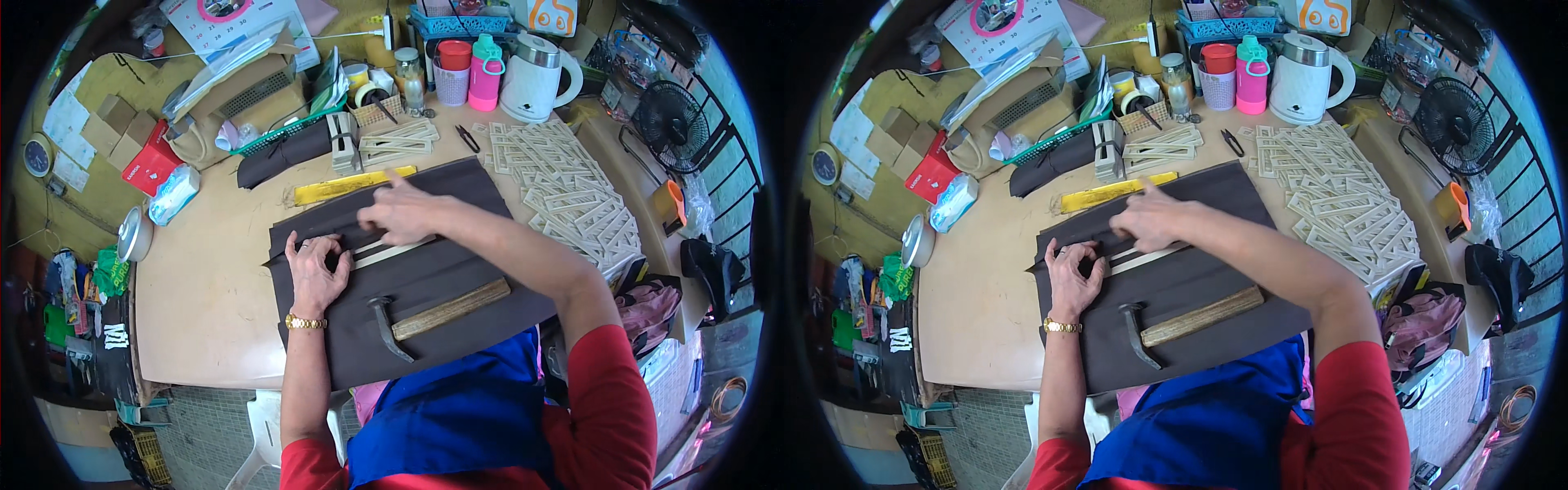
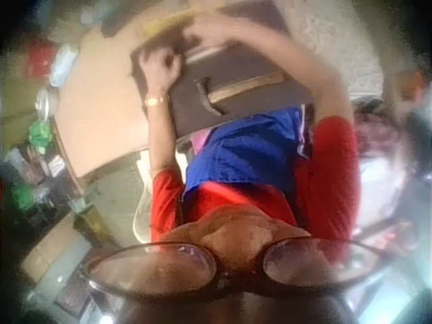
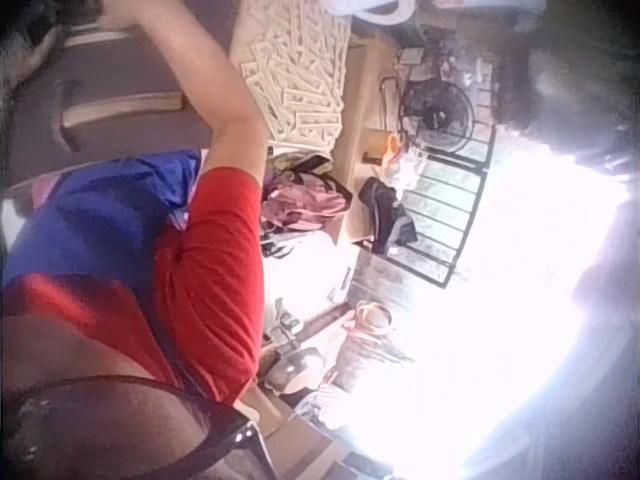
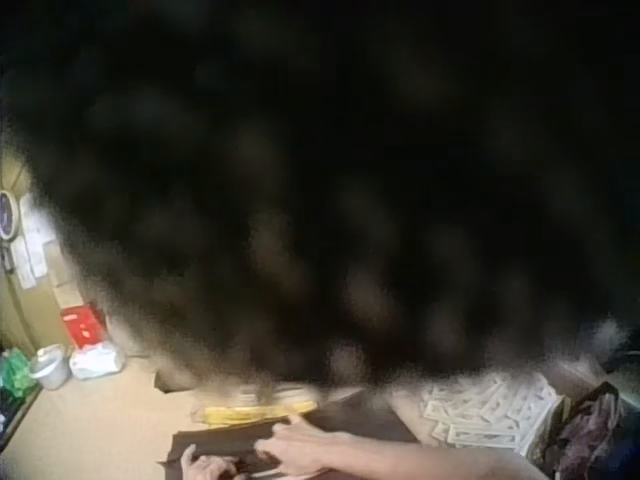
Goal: The person positions a leather strip into a rectangular cutout on a larger leather piece, applies pressure using a hammer, and uses a yellow template to check alignment.
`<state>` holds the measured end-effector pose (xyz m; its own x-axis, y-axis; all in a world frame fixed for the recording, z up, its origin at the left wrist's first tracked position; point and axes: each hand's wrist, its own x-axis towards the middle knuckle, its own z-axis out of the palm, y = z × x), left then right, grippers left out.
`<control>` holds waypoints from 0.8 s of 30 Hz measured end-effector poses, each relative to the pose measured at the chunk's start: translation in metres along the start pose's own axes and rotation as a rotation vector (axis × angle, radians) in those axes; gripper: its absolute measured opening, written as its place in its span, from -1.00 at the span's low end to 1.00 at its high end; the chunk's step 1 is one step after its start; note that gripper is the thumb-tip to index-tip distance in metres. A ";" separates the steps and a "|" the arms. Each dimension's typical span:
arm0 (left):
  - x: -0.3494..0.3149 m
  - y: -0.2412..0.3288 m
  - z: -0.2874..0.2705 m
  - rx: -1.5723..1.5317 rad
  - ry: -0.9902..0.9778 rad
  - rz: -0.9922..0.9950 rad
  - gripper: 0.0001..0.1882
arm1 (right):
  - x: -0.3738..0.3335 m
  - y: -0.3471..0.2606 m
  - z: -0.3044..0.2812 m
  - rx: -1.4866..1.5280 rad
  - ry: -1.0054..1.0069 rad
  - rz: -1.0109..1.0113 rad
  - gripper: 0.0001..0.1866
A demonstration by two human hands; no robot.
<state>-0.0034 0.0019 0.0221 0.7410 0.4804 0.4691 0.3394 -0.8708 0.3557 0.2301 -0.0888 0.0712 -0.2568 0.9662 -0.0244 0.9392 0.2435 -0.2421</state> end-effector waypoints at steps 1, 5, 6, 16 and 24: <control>-0.002 -0.003 -0.001 0.020 -0.004 -0.035 -0.84 | -0.006 0.008 -0.009 -0.053 -0.047 0.053 -0.70; -0.002 -0.005 -0.010 0.103 -0.049 -0.119 -0.81 | -0.046 0.055 -0.028 -0.168 -0.088 0.269 -0.75; 0.000 -0.002 -0.010 0.122 -0.060 -0.131 -0.81 | -0.059 0.059 -0.036 -0.175 -0.092 0.335 -0.73; 0.009 0.006 0.004 0.026 -0.005 0.049 -0.91 | -0.134 -0.080 -0.003 0.232 0.220 0.042 -0.70; 0.021 0.022 -0.028 0.052 -0.017 0.015 -0.92 | -0.143 -0.107 0.050 0.178 0.344 0.003 -0.57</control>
<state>0.0033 -0.0043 0.0624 0.7559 0.4657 0.4602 0.3573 -0.8824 0.3062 0.1549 -0.2569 0.0519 -0.1342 0.9464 0.2937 0.8779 0.2511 -0.4078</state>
